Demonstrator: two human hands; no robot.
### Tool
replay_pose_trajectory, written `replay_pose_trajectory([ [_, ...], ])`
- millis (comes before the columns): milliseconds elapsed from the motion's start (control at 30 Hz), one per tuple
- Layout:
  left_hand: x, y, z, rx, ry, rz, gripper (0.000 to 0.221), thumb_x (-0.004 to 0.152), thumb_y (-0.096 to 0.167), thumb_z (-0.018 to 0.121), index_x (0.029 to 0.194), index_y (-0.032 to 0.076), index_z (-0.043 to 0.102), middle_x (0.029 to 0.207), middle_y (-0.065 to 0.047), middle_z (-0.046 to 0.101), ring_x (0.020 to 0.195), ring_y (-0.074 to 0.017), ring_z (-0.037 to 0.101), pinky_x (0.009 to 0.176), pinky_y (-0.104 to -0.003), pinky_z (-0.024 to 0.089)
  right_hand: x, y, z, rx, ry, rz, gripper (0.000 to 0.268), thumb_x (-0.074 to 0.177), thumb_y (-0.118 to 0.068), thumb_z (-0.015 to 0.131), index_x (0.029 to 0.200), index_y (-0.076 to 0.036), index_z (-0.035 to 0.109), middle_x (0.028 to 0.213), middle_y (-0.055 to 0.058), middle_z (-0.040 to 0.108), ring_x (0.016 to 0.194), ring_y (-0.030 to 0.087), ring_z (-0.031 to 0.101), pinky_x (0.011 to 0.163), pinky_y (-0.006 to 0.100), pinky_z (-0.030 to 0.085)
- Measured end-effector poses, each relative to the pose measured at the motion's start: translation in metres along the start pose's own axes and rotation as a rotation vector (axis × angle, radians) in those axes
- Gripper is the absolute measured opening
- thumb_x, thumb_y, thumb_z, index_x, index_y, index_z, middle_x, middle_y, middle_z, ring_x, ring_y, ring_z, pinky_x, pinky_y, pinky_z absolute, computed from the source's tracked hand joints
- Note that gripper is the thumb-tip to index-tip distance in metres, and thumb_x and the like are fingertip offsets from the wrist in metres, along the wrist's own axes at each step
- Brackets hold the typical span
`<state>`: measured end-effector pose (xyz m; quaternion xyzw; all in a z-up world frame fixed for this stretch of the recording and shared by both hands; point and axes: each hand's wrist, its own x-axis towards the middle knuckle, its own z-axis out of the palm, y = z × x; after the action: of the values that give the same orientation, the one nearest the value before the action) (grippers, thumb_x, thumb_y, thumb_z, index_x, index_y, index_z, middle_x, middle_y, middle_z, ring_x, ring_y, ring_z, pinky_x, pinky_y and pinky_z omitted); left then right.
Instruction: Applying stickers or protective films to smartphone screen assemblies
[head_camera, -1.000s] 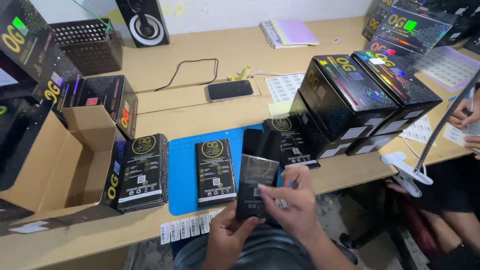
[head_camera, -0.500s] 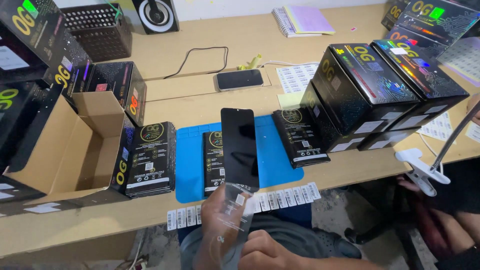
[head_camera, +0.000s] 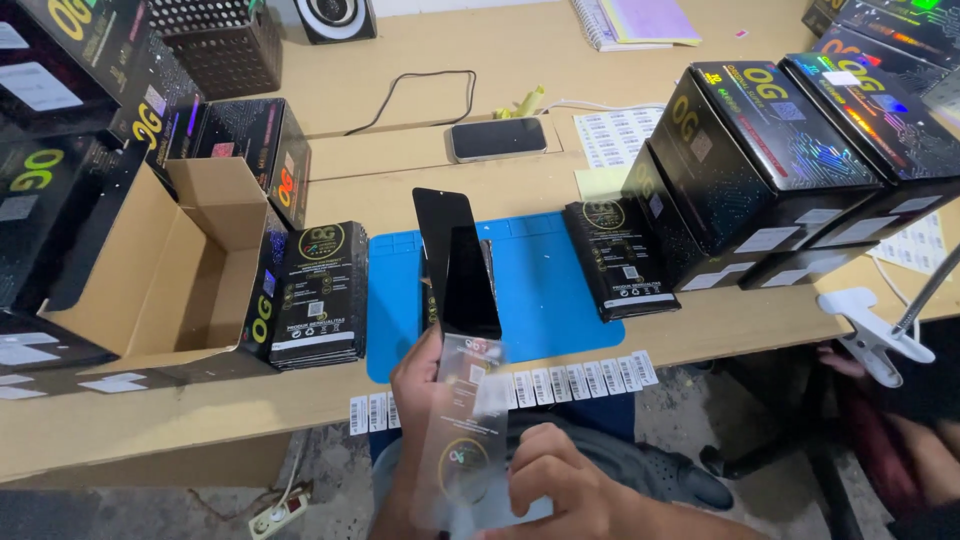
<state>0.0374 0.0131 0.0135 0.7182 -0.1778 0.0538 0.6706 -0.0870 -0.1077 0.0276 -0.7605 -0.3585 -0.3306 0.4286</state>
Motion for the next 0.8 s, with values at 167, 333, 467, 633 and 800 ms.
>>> replay_pose_trajectory([
  [167, 0.001, 0.0, 0.0, -0.093, 0.033, 0.03, 0.01, 0.081, -0.001, 0.075, 0.085, 0.006, 0.069, 0.072, 0.0, 0.062, 0.067, -0.0093, 0.058, 0.054, -0.026, 0.051, -0.007, 0.009, -0.03, 0.161, 0.134, 0.08, 0.011, 0.091, -0.03, 0.076, 0.093, -0.019, 0.077, 0.093, 0.0, 0.046, 0.093, 0.02, 0.048, 0.083, 0.036, 0.044],
  [333, 0.0, -0.006, -0.005, -0.029, 0.01, 0.055, 0.026, 0.09, 0.011, 0.072, 0.115, 0.004, 0.075, 0.083, -0.002, 0.069, 0.076, -0.0107, 0.068, 0.062, -0.026, 0.06, -0.039, 0.048, -0.056, 0.318, 0.257, 0.077, 0.01, 0.088, -0.025, 0.075, 0.098, -0.025, 0.077, 0.098, -0.002, 0.047, 0.098, 0.018, 0.046, 0.088, 0.035, 0.043],
  [467, 0.0, -0.002, -0.006, -0.039, -0.001, 0.056, 0.037, 0.09, 0.011, 0.07, 0.127, 0.007, 0.073, 0.087, 0.001, 0.071, 0.072, -0.0074, 0.06, 0.06, -0.025, 0.056, -0.052, 0.075, -0.068, 0.525, 0.394, 0.194, 0.009, 0.093, -0.019, 0.073, 0.1, -0.023, 0.078, 0.103, 0.002, 0.047, 0.106, 0.021, 0.048, 0.091, 0.04, 0.044],
  [633, 0.0, -0.002, -0.004, -0.038, 0.025, 0.061, 0.036, 0.091, 0.014, 0.069, 0.126, 0.007, 0.073, 0.097, -0.002, 0.078, 0.076, -0.009, 0.07, 0.063, -0.024, 0.062, -0.053, 0.091, -0.074, 0.637, 0.515, 0.267, 0.009, 0.094, -0.022, 0.075, 0.102, -0.023, 0.08, 0.103, 0.003, 0.044, 0.103, 0.022, 0.044, 0.088, 0.041, 0.039],
  [800, -0.003, -0.001, -0.003, -0.04, -0.006, 0.072, 0.039, 0.092, 0.011, 0.067, 0.13, 0.002, 0.068, 0.113, -0.01, 0.078, 0.098, -0.0184, 0.075, 0.082, -0.03, 0.068, -0.026, 0.091, -0.09, 0.522, 0.451, 0.25, 0.013, 0.097, -0.017, 0.068, 0.102, -0.024, 0.078, 0.105, 0.0, 0.047, 0.105, 0.018, 0.048, 0.085, 0.036, 0.041],
])
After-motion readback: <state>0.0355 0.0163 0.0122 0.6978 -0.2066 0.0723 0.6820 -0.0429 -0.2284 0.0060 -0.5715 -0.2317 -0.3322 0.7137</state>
